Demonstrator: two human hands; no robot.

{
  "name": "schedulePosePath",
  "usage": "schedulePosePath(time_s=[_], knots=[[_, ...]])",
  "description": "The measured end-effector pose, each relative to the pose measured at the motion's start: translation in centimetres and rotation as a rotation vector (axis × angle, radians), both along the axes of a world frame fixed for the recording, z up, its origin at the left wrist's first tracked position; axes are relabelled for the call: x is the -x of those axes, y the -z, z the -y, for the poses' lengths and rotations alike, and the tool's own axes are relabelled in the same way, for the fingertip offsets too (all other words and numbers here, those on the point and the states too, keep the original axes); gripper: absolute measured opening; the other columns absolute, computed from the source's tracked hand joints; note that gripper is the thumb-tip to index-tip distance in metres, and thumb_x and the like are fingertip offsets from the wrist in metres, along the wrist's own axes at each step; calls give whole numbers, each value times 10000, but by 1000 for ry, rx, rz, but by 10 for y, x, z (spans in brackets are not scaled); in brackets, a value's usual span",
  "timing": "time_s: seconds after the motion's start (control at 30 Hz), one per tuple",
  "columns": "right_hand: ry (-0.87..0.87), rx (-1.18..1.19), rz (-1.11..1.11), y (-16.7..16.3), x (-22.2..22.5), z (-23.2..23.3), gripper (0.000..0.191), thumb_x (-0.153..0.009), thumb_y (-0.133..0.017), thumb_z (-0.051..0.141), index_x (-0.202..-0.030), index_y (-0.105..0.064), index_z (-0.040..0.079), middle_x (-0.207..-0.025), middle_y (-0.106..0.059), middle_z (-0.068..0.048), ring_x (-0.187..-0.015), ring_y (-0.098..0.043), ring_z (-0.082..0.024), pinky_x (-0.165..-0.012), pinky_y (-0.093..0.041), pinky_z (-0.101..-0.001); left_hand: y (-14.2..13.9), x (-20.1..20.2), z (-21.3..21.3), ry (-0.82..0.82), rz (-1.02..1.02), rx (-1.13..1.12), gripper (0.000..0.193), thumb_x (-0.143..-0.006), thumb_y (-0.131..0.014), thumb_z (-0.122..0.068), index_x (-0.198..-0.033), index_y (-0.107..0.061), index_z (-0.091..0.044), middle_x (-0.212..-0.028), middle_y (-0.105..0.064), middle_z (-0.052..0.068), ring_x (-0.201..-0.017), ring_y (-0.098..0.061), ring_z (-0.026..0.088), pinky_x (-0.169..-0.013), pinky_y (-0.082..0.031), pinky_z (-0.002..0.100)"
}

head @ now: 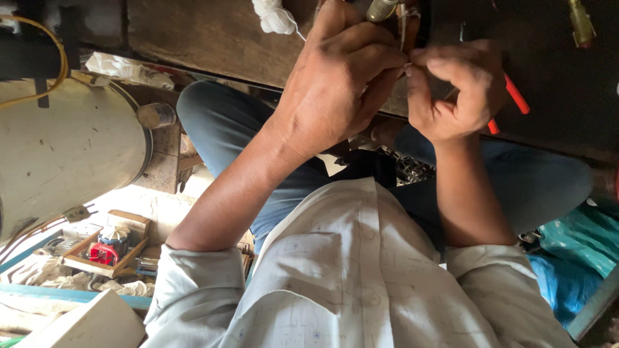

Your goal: The person sits on the floor at a workbench and ties white string around the copper windings of an electric motor stator, tightening loops by hand around the coil bundles. They occasionally use pliers to trim or assist, and rotate the stator to reach different sections of the windings.

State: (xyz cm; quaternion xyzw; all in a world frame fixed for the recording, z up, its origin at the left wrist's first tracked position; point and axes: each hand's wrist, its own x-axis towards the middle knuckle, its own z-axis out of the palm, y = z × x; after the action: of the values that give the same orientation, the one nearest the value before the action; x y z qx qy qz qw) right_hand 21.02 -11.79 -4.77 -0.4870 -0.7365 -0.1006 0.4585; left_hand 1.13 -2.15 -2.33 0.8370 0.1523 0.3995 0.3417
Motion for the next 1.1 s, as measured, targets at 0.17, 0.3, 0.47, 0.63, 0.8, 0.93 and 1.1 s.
schedulePosePath(time_s=[0.17,0.3,0.47,0.63,0.8,0.93,1.1], knots=[[103,-100,190,5,2,4,236,-909,-800,-14,-1072,-681,109,-1024,-741,-44,-861,-654,-242,-798,-485,-397,1,-2,2,-19,-13,19,211,-888,-836,-78,-1080,-748,-76,-1128,-697,44,-1146,-569,288,-1033,-504,386],[157,-88,193,7,5,7,181,-905,-771,20,-1070,-757,94,-1001,-706,-50,-859,-632,-255,-802,-485,-396,1,-3,1,-18,-24,23,211,-870,-845,-94,-1059,-753,-79,-1097,-708,27,-1126,-584,277,-1013,-511,382],[201,38,160,5,4,11,125,-961,-737,61,-1085,-719,72,-1023,-670,-74,-920,-637,-277,-858,-493,-415,-1,-3,1,-17,-34,38,193,-890,-876,-123,-1040,-758,-93,-1080,-716,18,-1100,-585,269,-986,-518,375],[214,26,37,8,3,17,155,-947,-739,96,-1075,-669,45,-1015,-645,-120,-914,-627,-312,-841,-497,-417,-5,0,2,4,-7,-7,232,-853,-826,-53,-1065,-733,-69,-1123,-692,59,-1145,-571,295,-1019,-504,395],[183,-11,-2,14,7,22,146,-899,-770,106,-982,-660,58,-947,-653,-90,-863,-619,-286,-792,-483,-404,-6,2,4,6,-49,17,230,-879,-805,-12,-1091,-738,-74,-1139,-698,57,-1127,-571,283,-978,-505,367],[236,39,-4,14,10,22,126,-922,-794,121,-1016,-732,64,-992,-660,-94,-903,-617,-289,-829,-493,-399,-6,1,5,8,-58,9,193,-898,-803,-14,-1071,-733,-65,-1174,-694,56,-1140,-569,282,-995,-508,369],[143,13,47,9,2,12,154,-903,-804,113,-1045,-787,57,-984,-676,-67,-879,-616,-267,-837,-473,-406,-5,2,5,13,-60,-1,199,-898,-802,-8,-1079,-740,-67,-1180,-689,57,-1164,-571,279,-1009,-511,369]])
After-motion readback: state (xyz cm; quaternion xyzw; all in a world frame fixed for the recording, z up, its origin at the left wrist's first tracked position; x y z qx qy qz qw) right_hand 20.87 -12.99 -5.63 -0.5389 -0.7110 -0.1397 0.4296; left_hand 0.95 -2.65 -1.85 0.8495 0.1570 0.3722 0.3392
